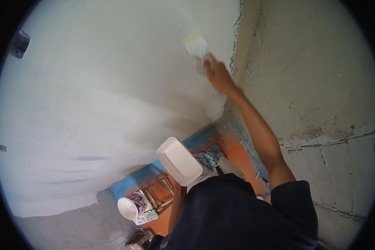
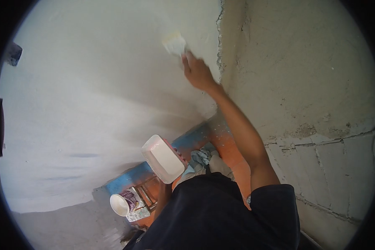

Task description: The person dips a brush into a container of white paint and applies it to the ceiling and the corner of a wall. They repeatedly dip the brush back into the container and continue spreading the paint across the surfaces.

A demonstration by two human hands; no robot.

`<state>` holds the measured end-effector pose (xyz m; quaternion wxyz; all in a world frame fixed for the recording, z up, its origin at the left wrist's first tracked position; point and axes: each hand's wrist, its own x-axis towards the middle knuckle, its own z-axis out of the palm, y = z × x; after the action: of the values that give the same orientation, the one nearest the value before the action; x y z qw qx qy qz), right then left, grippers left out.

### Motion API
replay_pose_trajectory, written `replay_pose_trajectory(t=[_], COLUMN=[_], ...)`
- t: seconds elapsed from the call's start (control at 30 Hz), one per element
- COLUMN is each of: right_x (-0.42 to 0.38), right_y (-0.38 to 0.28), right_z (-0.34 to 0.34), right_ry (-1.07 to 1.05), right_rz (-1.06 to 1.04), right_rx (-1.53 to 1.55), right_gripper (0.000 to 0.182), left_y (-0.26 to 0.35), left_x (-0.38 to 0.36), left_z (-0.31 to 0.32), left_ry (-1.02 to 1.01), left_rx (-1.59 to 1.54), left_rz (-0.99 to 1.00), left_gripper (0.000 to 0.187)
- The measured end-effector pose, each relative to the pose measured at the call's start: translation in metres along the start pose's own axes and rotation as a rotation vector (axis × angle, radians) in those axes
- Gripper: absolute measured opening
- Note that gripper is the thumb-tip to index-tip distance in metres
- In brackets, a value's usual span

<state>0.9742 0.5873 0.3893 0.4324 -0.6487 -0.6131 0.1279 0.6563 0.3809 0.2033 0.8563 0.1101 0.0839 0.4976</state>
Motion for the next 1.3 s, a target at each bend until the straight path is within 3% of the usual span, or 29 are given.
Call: replay_pose_trajectory(t=[0.07, 0.13, 0.2, 0.27, 0.3, 0.37, 0.5, 0.57, 0.67, 0.8, 0.9, 0.97, 1.07, 1.2, 1.3], right_x=[-0.034, -0.070, -0.111, -0.119, -0.115, -0.072, -0.006, 0.003, 0.007, -0.025, -0.087, -0.133, -0.131, -0.032, -0.009], right_y=[0.047, 0.080, 0.196, 0.199, 0.195, 0.129, -0.013, -0.034, -0.032, 0.064, 0.139, 0.249, 0.234, 0.073, 0.019], right_z=[0.053, 0.081, 0.164, 0.158, 0.152, 0.097, -0.041, -0.054, -0.043, 0.062, 0.126, 0.221, 0.185, 0.020, -0.034], right_ry=[-0.035, -0.287, -0.306, -0.400, -0.443, -0.314, -0.213, 0.011, 0.130, -0.009, -0.160, -0.262, -0.449, -0.412, -0.288], right_rz=[0.097, 0.306, 0.238, 0.417, 0.504, 0.578, 0.263, 0.006, -0.128, 0.076, 0.287, 0.378, 0.676, 0.501, 0.233], right_rx=[-0.122, -0.153, -0.073, -0.008, 0.028, 0.210, 0.447, 0.365, 0.387, 0.156, 0.054, 0.054, 0.219, 0.691, 0.691], right_gripper=[0.047, 0.045, 0.043, 0.042, 0.042, 0.043, 0.042, 0.043, 0.041, 0.041, 0.051, 0.050, 0.046, 0.043, 0.041], left_y=[-0.002, -0.003, -0.003, -0.002, 0.000, -0.003, -0.010, -0.009, -0.023, -0.034, -0.037, -0.045, -0.049, -0.055, -0.063], left_x=[0.006, 0.012, 0.017, 0.022, 0.026, 0.032, 0.048, 0.060, 0.070, 0.086, 0.082, 0.080, 0.080, 0.083, 0.090], left_z=[0.005, 0.008, 0.010, 0.012, 0.014, 0.013, 0.015, 0.001, 0.004, 0.008, -0.001, 0.006, -0.004, -0.005, -0.005], left_ry=[-0.004, -0.010, -0.010, -0.013, -0.020, -0.013, -0.037, 0.060, 0.037, -0.038, 0.056, 0.041, 0.038, -0.051, -0.109], left_rx=[0.014, 0.026, 0.033, 0.048, 0.061, 0.064, 0.132, 0.174, 0.197, -0.029, 0.035, 0.058, 0.002, -0.068, -0.102], left_rz=[-0.002, -0.004, -0.014, -0.022, -0.027, -0.033, -0.027, -0.064, -0.027, -0.002, 0.002, 0.045, 0.041, 0.063, 0.097], left_gripper=[0.100, 0.100, 0.099, 0.099, 0.099, 0.099, 0.092, 0.087, 0.082, 0.084, 0.086, 0.086, 0.087, 0.086, 0.086])
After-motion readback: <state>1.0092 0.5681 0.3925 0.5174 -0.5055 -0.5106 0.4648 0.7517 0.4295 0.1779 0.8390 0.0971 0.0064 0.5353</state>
